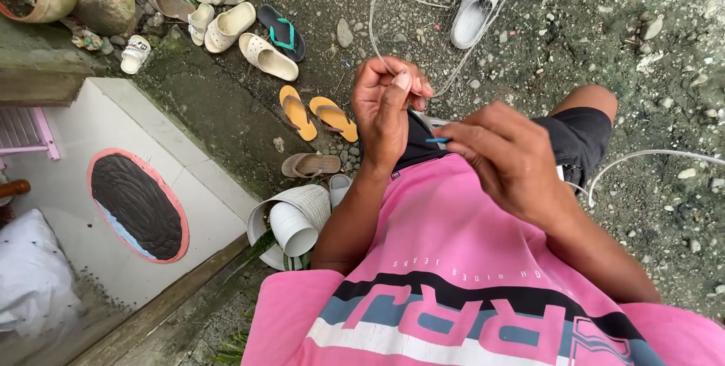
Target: Repairing a fishing net by tying knots in a thin line using a small tool
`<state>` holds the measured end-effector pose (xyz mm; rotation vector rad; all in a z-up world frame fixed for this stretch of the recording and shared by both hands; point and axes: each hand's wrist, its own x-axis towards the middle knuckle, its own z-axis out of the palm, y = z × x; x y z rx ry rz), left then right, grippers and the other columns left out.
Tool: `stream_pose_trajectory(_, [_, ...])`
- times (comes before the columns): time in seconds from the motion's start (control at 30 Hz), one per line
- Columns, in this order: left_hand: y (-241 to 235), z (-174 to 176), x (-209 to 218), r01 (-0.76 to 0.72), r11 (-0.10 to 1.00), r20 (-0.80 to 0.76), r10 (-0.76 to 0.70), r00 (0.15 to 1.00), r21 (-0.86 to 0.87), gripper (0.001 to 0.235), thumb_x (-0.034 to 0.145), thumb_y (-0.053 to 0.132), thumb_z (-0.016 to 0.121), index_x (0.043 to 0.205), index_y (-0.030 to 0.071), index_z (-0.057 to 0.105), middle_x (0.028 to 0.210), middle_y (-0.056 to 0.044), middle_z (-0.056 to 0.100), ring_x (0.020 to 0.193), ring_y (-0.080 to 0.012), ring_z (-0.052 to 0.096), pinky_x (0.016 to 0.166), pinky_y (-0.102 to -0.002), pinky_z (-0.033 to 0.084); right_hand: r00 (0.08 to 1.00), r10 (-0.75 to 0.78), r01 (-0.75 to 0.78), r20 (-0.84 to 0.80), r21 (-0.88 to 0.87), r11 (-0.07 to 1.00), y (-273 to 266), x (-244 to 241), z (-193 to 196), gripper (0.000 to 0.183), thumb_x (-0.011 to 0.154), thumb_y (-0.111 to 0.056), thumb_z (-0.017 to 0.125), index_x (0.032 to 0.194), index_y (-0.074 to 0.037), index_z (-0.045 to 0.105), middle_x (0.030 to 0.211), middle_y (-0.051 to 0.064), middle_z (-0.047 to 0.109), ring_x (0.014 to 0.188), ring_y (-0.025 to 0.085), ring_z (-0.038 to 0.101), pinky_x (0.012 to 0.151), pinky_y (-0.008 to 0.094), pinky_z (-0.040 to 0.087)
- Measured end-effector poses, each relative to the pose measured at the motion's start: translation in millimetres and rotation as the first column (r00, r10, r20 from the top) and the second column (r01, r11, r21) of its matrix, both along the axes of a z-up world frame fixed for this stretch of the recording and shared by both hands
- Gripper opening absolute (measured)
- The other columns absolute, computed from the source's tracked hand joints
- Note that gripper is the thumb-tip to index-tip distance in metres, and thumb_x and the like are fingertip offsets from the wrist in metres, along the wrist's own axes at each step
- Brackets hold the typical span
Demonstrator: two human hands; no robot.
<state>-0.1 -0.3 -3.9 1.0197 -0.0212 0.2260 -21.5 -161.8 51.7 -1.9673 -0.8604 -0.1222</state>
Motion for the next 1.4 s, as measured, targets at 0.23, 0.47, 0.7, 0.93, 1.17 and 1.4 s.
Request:
stream_pose_trajectory(0.23, [2,9,1,-0.028,0.991,0.09,0.017,0.996,0.128,0.011,0.095,0.019,0.054,0.092,0.01,0.047,0.078,-0.006,0.056,0.068,-0.0144,0.061,0.05,-0.019,0.045,0.999,-0.022,0.023,-0.038,0.027,0.999,7,2,7,0.014,0.092,-0.007,0.062,0.101,0.004,0.063,0.087,0.011,0.065,0.076,0.026,0.056,0.073,0.034,0.045])
stream_pose_trajectory(0.47, [3,2,2,0.006,0.994,0.056,-0.012,0.998,0.105,0.012,0.095,0.02,0.054,0.093,0.011,0.048,0.076,-0.005,0.054,0.068,-0.0136,0.059,0.051,-0.021,0.043,0.904,-0.114,0.166,-0.412,0.092,0.982,8,1,2,0.029,0.082,-0.012,0.075,0.103,-0.004,0.057,0.083,0.004,0.064,0.068,0.008,0.06,0.067,0.019,0.051])
stream_pose_trajectory(0.7, [1,8,-2,0.025,0.963,0.055,-0.041,0.998,0.268,0.018,0.096,0.026,0.051,0.091,0.009,0.047,0.08,-0.007,0.052,0.072,-0.015,0.058,0.052,-0.021,0.044,0.855,-0.139,0.234,-0.5,0.133,0.963,13,12,-2,0.027,0.087,-0.009,0.076,0.088,-0.006,0.049,0.072,0.001,0.058,0.053,0.004,0.049,0.049,0.017,0.041])
stream_pose_trajectory(0.93, [4,-3,1,0.046,0.993,0.095,-0.057,0.994,0.11,0.015,0.097,0.023,0.052,0.094,0.01,0.046,0.08,-0.006,0.047,0.068,-0.0162,0.052,0.051,-0.023,0.042,0.88,-0.109,0.235,-0.462,0.223,0.946,4,13,-12,0.024,0.087,-0.005,0.075,0.094,-0.002,0.053,0.082,0.007,0.059,0.069,0.01,0.057,0.065,0.02,0.049])
stream_pose_trajectory(1.17, [4,-21,4,0.049,0.992,0.019,-0.047,0.999,-0.12,0.01,0.097,0.016,0.052,0.097,0.009,0.045,0.082,-0.005,0.048,0.069,-0.0146,0.051,0.051,-0.021,0.037,0.984,0.026,0.052,-0.175,0.429,0.902,34,12,18,0.014,0.095,-0.004,0.057,0.106,0.005,0.058,0.091,0.015,0.062,0.071,0.022,0.062,0.065,0.03,0.051])
stream_pose_trajectory(1.4, [-5,-25,4,-0.053,0.983,0.015,0.056,0.998,-0.173,0.018,0.097,0.023,0.057,0.095,0.01,0.045,0.084,-0.008,0.05,0.068,-0.0196,0.053,0.046,-0.023,0.037,0.984,-0.067,0.044,0.167,0.133,0.99,133,22,6,0.014,0.101,-0.009,0.046,0.11,-0.005,0.056,0.097,0.01,0.054,0.085,0.027,0.052,0.069,0.036,0.044])
